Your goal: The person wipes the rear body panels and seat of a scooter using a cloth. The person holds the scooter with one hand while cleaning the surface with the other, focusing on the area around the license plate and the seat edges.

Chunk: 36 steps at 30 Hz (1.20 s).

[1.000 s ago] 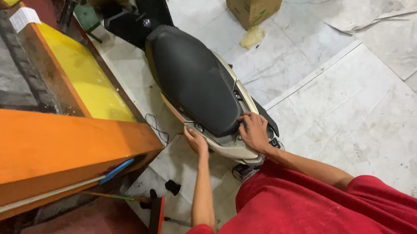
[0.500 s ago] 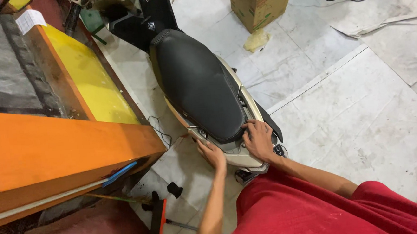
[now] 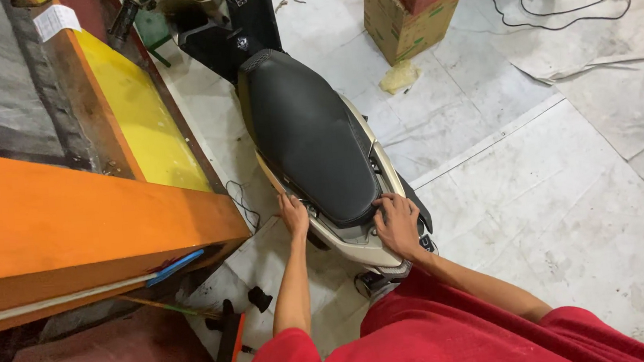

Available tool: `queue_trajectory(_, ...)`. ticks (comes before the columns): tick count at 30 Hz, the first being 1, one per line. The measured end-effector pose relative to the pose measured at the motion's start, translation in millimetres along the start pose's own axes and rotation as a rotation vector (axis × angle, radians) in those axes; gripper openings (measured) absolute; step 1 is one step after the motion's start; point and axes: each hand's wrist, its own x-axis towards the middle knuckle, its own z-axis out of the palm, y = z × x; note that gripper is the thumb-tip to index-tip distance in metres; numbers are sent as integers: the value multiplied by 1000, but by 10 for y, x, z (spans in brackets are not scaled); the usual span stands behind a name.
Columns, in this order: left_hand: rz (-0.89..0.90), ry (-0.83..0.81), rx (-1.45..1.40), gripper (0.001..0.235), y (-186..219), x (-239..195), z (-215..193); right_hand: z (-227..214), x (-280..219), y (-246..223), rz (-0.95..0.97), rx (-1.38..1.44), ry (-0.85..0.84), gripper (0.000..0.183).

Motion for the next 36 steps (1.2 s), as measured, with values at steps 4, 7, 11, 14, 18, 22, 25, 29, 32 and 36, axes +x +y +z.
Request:
queue_trajectory(4, -297, -4, -220, 67, 266, -639, -93, 36, 6, 43, 2, -24, -40, 26)
queue_trajectory(7, -202, 152, -309, 66, 193, -1238, 191, 67, 3, 101, -21, -19, -33, 29)
queue_trajectory(11, -10, 253, -229, 60, 544, -2127, 260, 54, -21, 39, -4, -19, -17, 28)
queue_trajectory(14, 136, 198, -173, 60, 776, -2386, 226, 63, -12, 47, -9, -5, 5, 28)
queue_trajectory(18, 88, 225, -114, 57, 690, -2179, 240, 89, -13, 63, -11, -8, 23, 28)
queue_trajectory(22, 114, 218, -147, 59, 391, -1583, 147, 106, 6, 96, -3, 0, 49, 28)
queue_trajectory(25, 43, 147, -119, 61, 418, -1329, -48, 26, -35, 0, -25, 36, 85, 25)
queue_trajectory(29, 71, 133, 33, 61, 544, -1603, 129, 2, -26, 27, 0, 75, 84, 26)
queue_trajectory(32, 163, 155, 89, 59, 722, -2087, 117, 37, -4, 72, -37, 135, 129, 24)
queue_trajectory(36, 410, -19, 88, 54, 1046, -2579, 46, 164, -23, 242, 11, 236, 163, 25)
